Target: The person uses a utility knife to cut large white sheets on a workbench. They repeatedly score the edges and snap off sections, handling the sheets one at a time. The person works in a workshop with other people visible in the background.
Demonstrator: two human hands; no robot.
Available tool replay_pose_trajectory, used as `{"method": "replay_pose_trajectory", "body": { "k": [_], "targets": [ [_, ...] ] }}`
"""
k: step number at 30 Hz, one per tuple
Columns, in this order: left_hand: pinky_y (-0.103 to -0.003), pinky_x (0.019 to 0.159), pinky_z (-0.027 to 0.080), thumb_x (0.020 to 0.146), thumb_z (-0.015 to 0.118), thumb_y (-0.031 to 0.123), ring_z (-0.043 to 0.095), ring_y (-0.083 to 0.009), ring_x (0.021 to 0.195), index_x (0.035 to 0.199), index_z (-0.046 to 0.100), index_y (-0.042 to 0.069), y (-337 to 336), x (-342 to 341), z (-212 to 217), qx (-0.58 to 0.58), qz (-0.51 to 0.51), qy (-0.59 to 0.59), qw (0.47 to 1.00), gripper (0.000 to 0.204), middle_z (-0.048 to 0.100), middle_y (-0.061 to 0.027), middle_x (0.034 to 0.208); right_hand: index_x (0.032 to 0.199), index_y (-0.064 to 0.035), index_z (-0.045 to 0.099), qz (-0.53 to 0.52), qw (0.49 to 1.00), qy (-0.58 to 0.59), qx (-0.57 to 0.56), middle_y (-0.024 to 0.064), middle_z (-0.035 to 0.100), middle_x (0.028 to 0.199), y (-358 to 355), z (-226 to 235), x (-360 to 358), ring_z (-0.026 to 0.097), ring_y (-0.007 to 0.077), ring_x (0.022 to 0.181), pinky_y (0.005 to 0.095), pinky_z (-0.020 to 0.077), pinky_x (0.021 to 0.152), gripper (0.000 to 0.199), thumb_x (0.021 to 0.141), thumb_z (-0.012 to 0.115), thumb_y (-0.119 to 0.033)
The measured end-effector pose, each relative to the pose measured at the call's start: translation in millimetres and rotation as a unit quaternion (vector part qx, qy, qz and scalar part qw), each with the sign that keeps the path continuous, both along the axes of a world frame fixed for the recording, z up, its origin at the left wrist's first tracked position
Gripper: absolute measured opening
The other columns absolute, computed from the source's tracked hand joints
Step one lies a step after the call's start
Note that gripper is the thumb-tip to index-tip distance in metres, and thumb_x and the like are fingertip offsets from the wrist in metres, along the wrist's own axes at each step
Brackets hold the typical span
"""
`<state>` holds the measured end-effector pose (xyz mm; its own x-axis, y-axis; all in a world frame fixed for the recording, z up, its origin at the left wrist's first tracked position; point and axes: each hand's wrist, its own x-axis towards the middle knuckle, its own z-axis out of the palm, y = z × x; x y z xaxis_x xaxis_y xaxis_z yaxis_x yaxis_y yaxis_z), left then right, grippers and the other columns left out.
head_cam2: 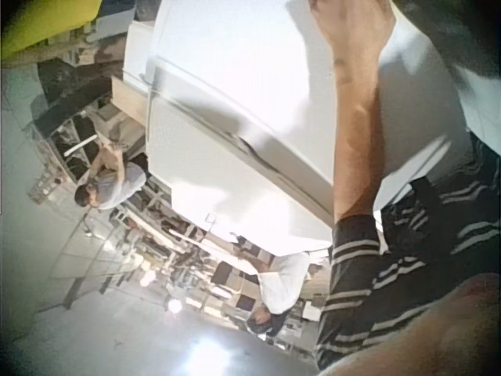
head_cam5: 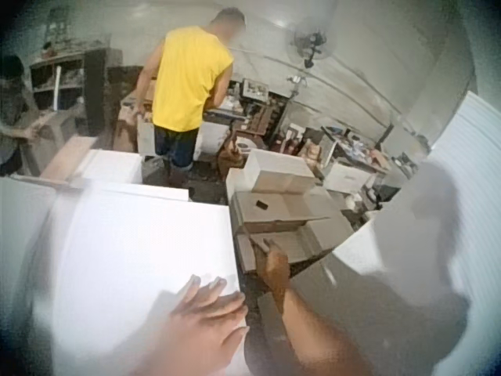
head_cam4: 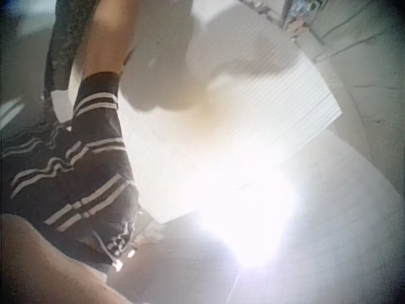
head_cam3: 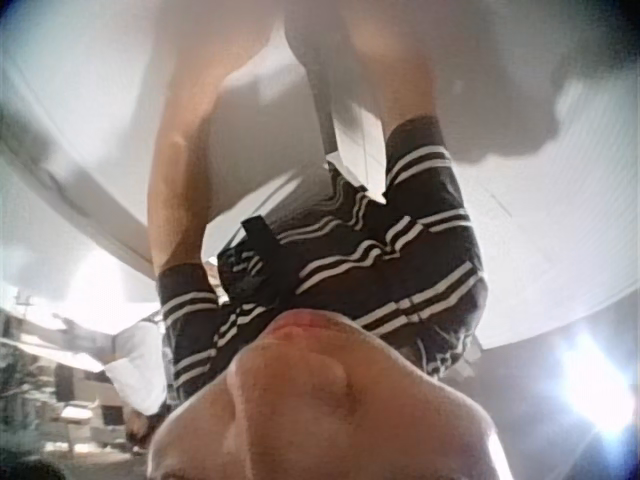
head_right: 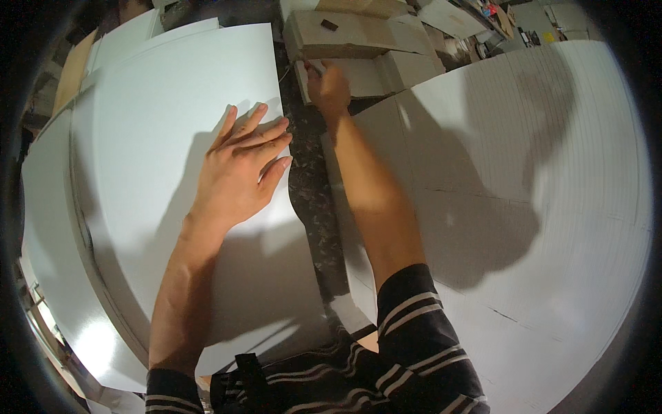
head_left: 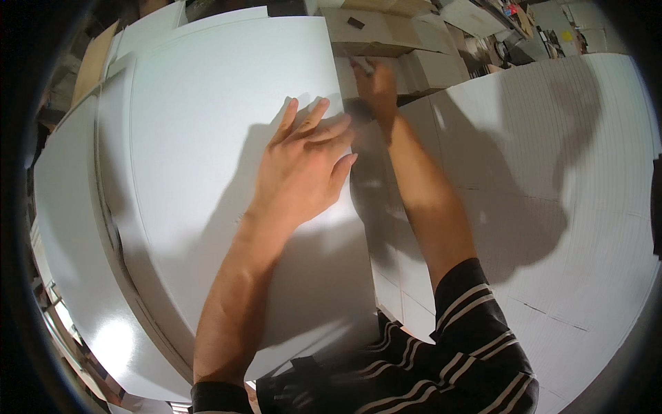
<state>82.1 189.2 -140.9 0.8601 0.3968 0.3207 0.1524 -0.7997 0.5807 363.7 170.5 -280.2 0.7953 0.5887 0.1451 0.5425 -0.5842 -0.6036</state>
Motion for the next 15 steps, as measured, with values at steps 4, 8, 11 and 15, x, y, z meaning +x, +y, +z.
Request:
{"method": "replay_pose_trajectory", "body": {
  "k": [4, 8, 11, 15],
  "targets": [
    [-0.05, 0.116, 0.044, 0.095, 0.073, 0.012, 0.072, -0.0303, 0.115, 0.115, 0.077, 0.008, 0, 0, 2, -0.072, 0.014, -0.093, 0.993, 0.021, 0.078, -0.0097, 0.115, 0.125, 0.0008, 0.067, 0.202, 0.927, 0.272, 0.16, 0.0148, 0.073, 0.1, -51, -37, -4, 0.072, 0.0297, 0.094, 0.0434, 0.0583, 0.08, 0.041, 0.094, 0.073, -0.025],
    [-0.035, 0.098, 0.056, 0.102, 0.067, 0.008, 0.077, -0.0198, 0.099, 0.117, 0.074, 0.001, 8, -5, 5, -0.254, 0.124, -0.169, 0.944, 0.018, 0.08, -0.012, 0.103, 0.132, -0.0032, 0.062, -0.026, 0.777, 0.59, 0.217, 0.0149, 0.068, 0.109, -49, 9, -5, 0.069, 0.028, 0.099, 0.0441, 0.0581, 0.082, 0.04, 0.098, 0.07, -0.023],
    [-0.03, 0.086, 0.058, 0.097, 0.067, 0.002, 0.079, -0.019, 0.092, 0.113, 0.074, 0.003, 22, -8, 4, -0.257, 0.179, -0.215, 0.925, 0.018, 0.08, -0.0112, 0.094, 0.134, 0.0003, 0.059, 0.058, 0.852, 0.491, 0.171, 0.0155, 0.068, 0.111, -18, 53, -13, 0.067, 0.0256, 0.101, 0.0411, 0.0565, 0.086, 0.043, 0.101, 0.068, -0.026],
    [-0.031, 0.091, 0.056, 0.098, 0.064, -0.001, 0.077, -0.0187, 0.092, 0.115, 0.073, 0.002, 34, -11, 2, -0.233, 0.243, -0.24, 0.91, 0.02, 0.08, -0.0107, 0.094, 0.135, -0.0046, 0.059, 0.125, 0.927, 0.299, 0.187, 0.0054, 0.067, 0.109, 27, 75, -20, 0.061, 0.0145, 0.091, 0.0314, 0.051, 0.08, 0.041, 0.102, 0.067, -0.026]
  ]
}}
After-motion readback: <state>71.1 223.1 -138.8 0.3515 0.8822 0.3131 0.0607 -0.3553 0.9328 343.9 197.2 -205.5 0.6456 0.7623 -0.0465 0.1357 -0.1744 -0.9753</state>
